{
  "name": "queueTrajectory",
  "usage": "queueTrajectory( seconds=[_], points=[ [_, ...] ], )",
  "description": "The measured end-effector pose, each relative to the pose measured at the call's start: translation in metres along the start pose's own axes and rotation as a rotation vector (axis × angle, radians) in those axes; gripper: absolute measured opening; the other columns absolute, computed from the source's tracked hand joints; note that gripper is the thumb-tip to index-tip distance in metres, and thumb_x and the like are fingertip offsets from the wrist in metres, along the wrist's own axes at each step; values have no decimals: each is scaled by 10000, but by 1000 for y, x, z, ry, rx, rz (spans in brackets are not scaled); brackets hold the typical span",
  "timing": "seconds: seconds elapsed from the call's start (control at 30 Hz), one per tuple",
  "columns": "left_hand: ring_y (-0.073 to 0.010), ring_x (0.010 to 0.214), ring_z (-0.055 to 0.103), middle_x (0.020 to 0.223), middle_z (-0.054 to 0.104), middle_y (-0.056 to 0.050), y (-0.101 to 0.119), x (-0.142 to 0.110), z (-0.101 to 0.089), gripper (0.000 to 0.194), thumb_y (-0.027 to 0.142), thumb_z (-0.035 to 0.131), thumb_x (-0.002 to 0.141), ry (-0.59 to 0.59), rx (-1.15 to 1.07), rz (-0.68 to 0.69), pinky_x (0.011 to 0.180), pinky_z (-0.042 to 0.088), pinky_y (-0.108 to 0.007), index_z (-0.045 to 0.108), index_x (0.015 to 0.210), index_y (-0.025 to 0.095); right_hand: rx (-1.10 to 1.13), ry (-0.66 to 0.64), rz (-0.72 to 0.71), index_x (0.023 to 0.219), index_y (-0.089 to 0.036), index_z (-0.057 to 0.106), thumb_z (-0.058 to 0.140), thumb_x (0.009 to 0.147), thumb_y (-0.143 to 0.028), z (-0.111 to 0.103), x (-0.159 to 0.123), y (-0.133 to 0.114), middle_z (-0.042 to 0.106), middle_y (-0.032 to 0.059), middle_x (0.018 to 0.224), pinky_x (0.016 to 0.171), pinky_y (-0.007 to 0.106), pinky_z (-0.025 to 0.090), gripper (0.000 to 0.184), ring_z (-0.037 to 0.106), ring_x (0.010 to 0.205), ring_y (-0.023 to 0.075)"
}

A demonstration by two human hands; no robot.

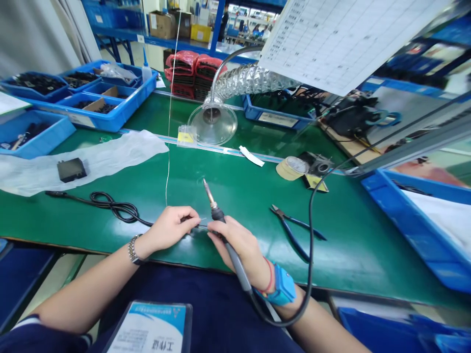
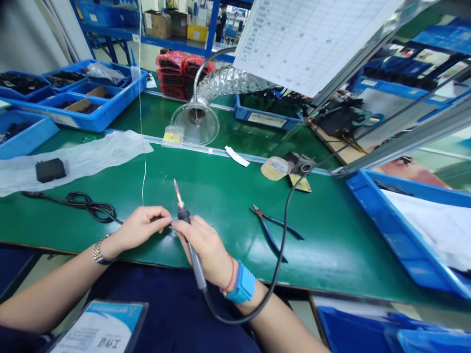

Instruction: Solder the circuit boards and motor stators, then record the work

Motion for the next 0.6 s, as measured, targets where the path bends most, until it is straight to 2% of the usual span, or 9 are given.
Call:
queueTrajectory(
  seconds=[0.1,0.27,0.37,0.5,0.6],
  points=[
    [-97,550,494,601,564,23,2,-3,-2,247,342,511,861,6,-46,7,538,384,-210,615,761,142,17,12,41,1077,-205,520,492,856,-84,-2,0,4,598,37,799,618,260,488,254,553,691,144],
    [-136,751,594,799,656,-39,27,-8,-2,177,259,576,839,50,-47,230,729,459,-251,655,721,153,143,49,216,1082,-228,503,531,843,-118,-5,-2,18,628,11,826,674,240,505,264,605,707,124],
    [-139,774,606,808,670,-37,36,-8,2,130,220,605,823,50,-34,305,749,463,-250,687,739,164,229,61,301,1104,-237,479,560,822,-120,-5,-3,25,631,-9,817,673,222,506,316,611,685,109],
    [-129,753,606,796,668,-36,39,-8,6,135,224,624,817,30,2,329,724,463,-230,706,731,161,265,76,309,1112,-241,478,561,804,-105,-4,-4,27,622,-14,820,672,217,502,347,605,688,104],
    [-135,788,610,839,676,-39,39,-9,8,148,232,592,841,14,70,295,747,458,-231,715,785,171,255,90,304,1119,-235,488,547,809,-118,-3,-4,28,618,-6,821,673,226,502,337,603,690,110]
  ],
)
Point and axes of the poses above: each hand's wrist, its own x-axis towards the middle knuckle, its own z-axis out of the palm, y = z × x, the point moved 10 cm from there along x, towards the middle knuckle
